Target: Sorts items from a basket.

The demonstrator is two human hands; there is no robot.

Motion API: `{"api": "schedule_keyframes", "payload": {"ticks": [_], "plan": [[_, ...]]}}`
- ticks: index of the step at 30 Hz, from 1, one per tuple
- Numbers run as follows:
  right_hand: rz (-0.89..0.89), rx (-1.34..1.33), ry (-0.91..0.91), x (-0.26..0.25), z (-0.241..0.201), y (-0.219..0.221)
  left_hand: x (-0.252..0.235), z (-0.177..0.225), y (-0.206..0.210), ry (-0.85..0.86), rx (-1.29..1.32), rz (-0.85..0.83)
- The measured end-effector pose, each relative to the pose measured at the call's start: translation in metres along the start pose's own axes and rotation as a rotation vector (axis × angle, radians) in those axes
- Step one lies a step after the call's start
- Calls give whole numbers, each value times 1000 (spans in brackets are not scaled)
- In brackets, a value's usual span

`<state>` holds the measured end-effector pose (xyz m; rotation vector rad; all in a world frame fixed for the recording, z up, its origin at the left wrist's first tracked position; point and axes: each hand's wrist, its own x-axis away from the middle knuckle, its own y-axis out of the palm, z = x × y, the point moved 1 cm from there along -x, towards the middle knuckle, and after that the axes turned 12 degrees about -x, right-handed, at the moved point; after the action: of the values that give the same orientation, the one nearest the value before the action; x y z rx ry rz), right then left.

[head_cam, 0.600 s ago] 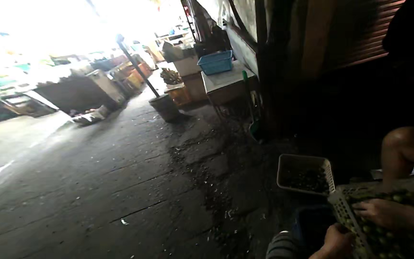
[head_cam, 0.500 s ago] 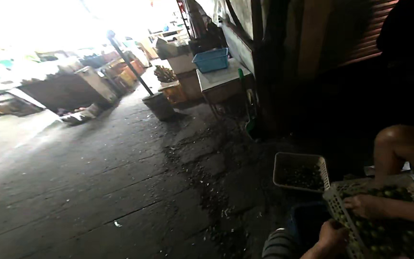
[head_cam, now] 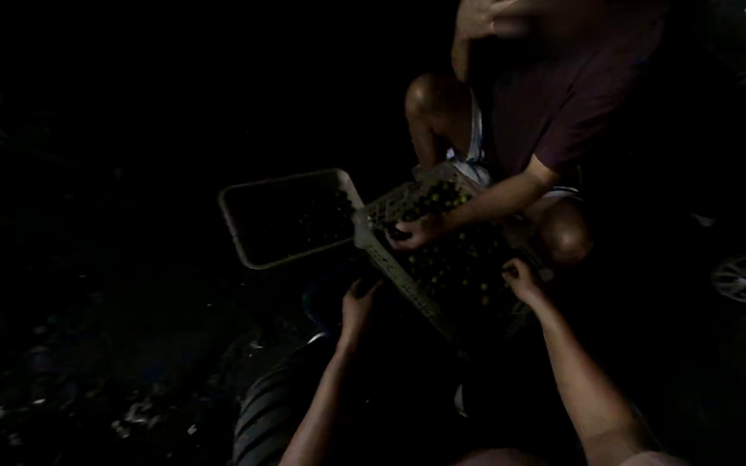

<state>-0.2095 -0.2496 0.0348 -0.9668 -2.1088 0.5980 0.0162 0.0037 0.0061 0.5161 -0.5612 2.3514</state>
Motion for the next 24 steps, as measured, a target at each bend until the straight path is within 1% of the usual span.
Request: {"api": "schedule_keyframes", "payload": {"ticks": [2, 4, 9, 13, 18, 20, 22, 24], "plan": [[82, -1, 42, -4, 20, -14, 0, -3, 1, -2, -3, 6], [138, 47, 54, -6, 30, -21, 0, -2, 1, 7, -19, 13], [145, 156, 46, -19, 21, -17, 4, 1, 1, 8, -19, 8], [99, 193, 35, -39, 18, -2, 4, 1, 0, -4, -31, 13], [49, 469, 75, -56, 23, 12, 4, 1, 0, 4, -39, -2], [2, 535, 107, -57, 17, 11, 2, -1, 1, 12, -42, -6], [-73, 505, 161, -59, 9, 10, 4, 1, 2, -5, -39, 1], [-113, 399, 174, -63, 14, 12, 4, 2, 2, -26, -30, 9]]}}
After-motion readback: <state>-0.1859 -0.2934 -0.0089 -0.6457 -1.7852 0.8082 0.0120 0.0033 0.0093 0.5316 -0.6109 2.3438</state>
